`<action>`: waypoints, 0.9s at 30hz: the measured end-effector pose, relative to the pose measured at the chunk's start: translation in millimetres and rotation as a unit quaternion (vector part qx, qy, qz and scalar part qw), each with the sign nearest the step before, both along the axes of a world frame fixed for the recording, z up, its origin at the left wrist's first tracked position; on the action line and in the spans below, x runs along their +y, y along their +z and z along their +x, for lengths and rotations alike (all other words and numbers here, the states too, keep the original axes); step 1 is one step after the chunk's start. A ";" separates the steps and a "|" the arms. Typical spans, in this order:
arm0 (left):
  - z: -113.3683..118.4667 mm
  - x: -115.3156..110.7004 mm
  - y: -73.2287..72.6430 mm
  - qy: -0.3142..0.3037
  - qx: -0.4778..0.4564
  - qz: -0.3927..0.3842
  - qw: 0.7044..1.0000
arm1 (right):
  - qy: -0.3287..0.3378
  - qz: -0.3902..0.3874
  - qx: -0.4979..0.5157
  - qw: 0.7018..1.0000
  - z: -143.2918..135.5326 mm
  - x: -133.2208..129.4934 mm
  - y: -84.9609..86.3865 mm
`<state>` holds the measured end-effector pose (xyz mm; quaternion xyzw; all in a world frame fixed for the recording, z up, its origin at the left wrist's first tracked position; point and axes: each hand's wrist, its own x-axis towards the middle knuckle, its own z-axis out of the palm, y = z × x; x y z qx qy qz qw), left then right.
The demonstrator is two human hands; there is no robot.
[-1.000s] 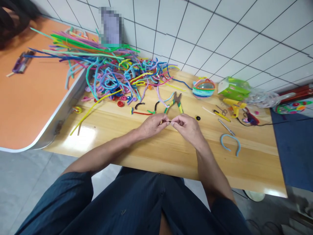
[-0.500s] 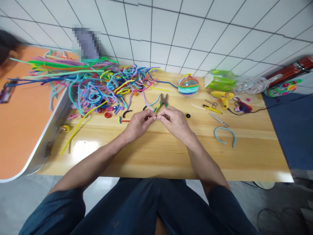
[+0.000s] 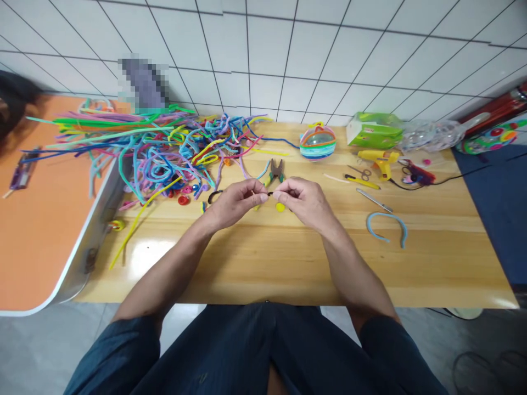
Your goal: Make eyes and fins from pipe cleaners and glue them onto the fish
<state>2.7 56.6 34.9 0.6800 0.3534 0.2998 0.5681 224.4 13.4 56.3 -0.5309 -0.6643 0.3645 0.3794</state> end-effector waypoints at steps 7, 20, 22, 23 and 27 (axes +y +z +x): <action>1.1 2.9 3.5 -0.024 0.049 0.023 0.998 | 0.006 -0.009 -0.003 1.000 -1.2 -1.4 0.4; 34.9 -12.4 -10.1 0.133 -0.209 -0.192 0.949 | -0.096 -0.049 0.142 0.984 -20.1 -0.3 -14.1; 30.7 -8.0 -10.3 0.099 -0.194 -0.195 0.956 | -0.089 -0.048 0.137 0.985 -16.4 0.3 -13.0; 26.6 -4.8 -9.6 0.077 -0.173 -0.186 0.964 | -0.080 -0.049 0.132 0.987 -13.6 0.8 -12.2; 8.1 6.0 -5.3 0.030 -0.068 -0.072 0.995 | -0.032 -0.048 0.077 0.995 -3.3 1.9 -7.7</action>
